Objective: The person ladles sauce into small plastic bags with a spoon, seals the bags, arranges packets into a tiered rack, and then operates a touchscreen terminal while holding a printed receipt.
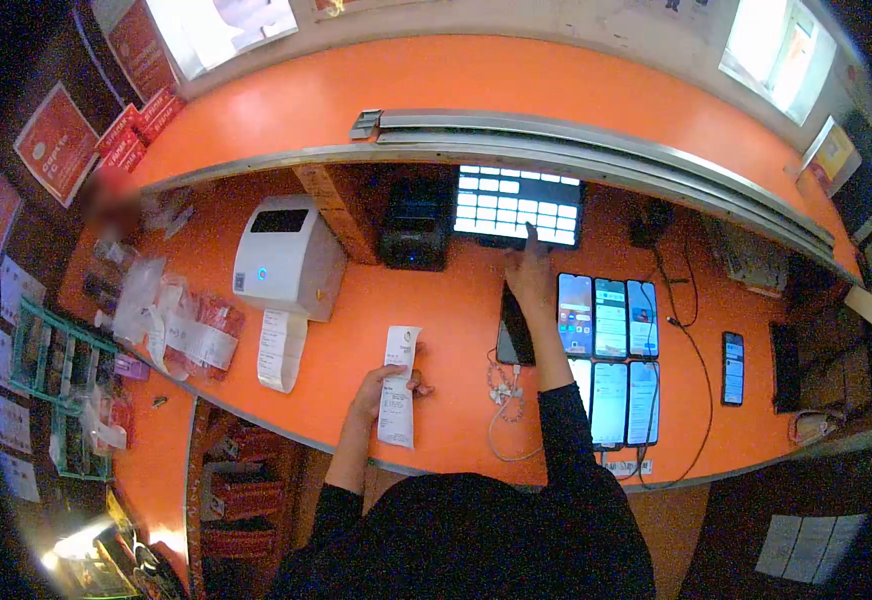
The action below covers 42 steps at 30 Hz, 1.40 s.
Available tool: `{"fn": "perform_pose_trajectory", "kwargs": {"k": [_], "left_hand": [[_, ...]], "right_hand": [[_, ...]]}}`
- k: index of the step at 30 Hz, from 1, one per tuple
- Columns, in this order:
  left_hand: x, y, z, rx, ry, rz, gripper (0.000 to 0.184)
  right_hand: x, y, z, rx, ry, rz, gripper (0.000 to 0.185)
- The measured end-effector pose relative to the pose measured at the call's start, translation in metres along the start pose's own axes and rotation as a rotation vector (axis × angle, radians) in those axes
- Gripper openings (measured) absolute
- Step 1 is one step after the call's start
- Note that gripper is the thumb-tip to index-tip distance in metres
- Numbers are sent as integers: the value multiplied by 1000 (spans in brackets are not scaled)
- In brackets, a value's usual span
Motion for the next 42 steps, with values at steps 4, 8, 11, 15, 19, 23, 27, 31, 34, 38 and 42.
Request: {"fn": "perform_pose_trajectory", "kwargs": {"k": [4,8,11,15,19,23,27,31,34,38,42], "left_hand": [[-9,2,-2,5,8,-37,55],[-9,2,-4,22,-50,-118,55],[1,-1,1,5,-53,-88,55],[1,0,0,5,-58,-101,56],[7,1,2,13,-72,-126,55],[4,-1,2,6,-42,-20,57],[7,2,1,27,-96,-79,56],[10,1,3,36,-52,-152,56],[6,0,2,29,-84,-90,55],[-3,0,-1,27,-64,-43,54],[-3,2,-2,43,-84,-135,50]], "right_hand": [[-12,-4,4,25,-32,98,57],[-10,-2,8,51,-31,52,56],[-4,-1,5,105,-30,-16,55],[2,0,-16,-27,-58,-37,58],[13,5,-29,-176,-122,-10,63],[23,9,-20,-45,-19,-108,64],[18,9,-12,-11,-44,-83,66],[12,8,-14,44,-30,-127,65],[7,6,-20,19,-161,-46,65],[9,6,-18,67,-38,-152,64],[10,6,-16,60,-33,-158,64]]}}
Point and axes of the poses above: each hand's wrist, its own y-axis towards the middle knuckle, its own x-axis out of the palm, z = x × y, the point moved 9 cm from there along y, towards the middle knuckle, and after that the axes turned 15 degrees about -z, right-handed, at the moved point
